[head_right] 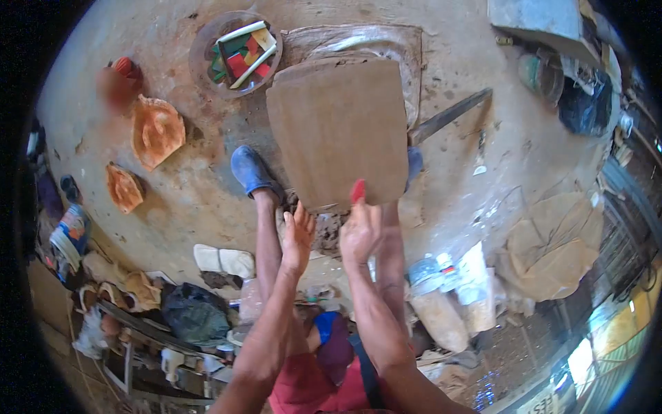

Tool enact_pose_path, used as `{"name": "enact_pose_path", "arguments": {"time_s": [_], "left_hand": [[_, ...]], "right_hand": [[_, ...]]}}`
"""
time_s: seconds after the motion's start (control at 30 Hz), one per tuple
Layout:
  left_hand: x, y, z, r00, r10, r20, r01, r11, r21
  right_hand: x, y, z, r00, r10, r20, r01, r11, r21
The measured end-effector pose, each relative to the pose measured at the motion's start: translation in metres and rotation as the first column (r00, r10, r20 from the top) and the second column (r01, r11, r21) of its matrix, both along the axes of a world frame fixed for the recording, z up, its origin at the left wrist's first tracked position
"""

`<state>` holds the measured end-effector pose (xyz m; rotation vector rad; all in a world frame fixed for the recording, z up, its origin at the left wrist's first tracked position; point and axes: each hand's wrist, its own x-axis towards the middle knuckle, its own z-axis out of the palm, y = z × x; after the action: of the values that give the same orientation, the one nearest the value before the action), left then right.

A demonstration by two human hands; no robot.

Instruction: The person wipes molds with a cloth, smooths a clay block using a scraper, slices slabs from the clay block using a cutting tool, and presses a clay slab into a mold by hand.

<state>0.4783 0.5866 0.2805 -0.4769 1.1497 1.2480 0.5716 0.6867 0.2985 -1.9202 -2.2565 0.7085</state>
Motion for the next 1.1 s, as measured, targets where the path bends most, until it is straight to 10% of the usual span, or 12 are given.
{"name": "enact_pose_path", "arguments": {"time_s": [0.33,0.47,0.57,0.73,0.97,1.1], "left_hand": [[-0.033,-0.017,-0.006,0.938,0.178,0.298,-0.167,0.984,-0.063],[-0.02,-0.005,-0.01,0.955,0.207,0.211,-0.184,0.975,-0.126],[-0.012,-0.001,-0.012,0.908,0.316,0.275,-0.295,0.948,-0.116],[-0.009,0.001,-0.009,0.904,0.351,0.244,-0.323,0.935,-0.15],[-0.003,-0.004,-0.013,0.844,0.417,0.337,-0.391,0.909,-0.146],[-0.004,0.001,-0.01,0.824,0.435,0.363,-0.427,0.898,-0.107]], "right_hand": [[-0.049,-0.032,0.018,0.939,0.19,-0.288,-0.223,0.971,-0.086],[0.006,0.027,0.021,0.973,-0.225,0.057,0.224,0.974,0.02],[0.048,0.044,-0.017,0.788,-0.603,-0.125,0.612,0.79,0.039],[-0.02,0.103,-0.035,0.785,-0.62,-0.015,0.62,0.785,0.006],[-0.144,0.192,-0.036,0.996,0.085,0.018,-0.086,0.927,0.366],[-0.172,0.159,-0.02,0.796,0.602,-0.065,-0.595,0.798,0.098]]}}
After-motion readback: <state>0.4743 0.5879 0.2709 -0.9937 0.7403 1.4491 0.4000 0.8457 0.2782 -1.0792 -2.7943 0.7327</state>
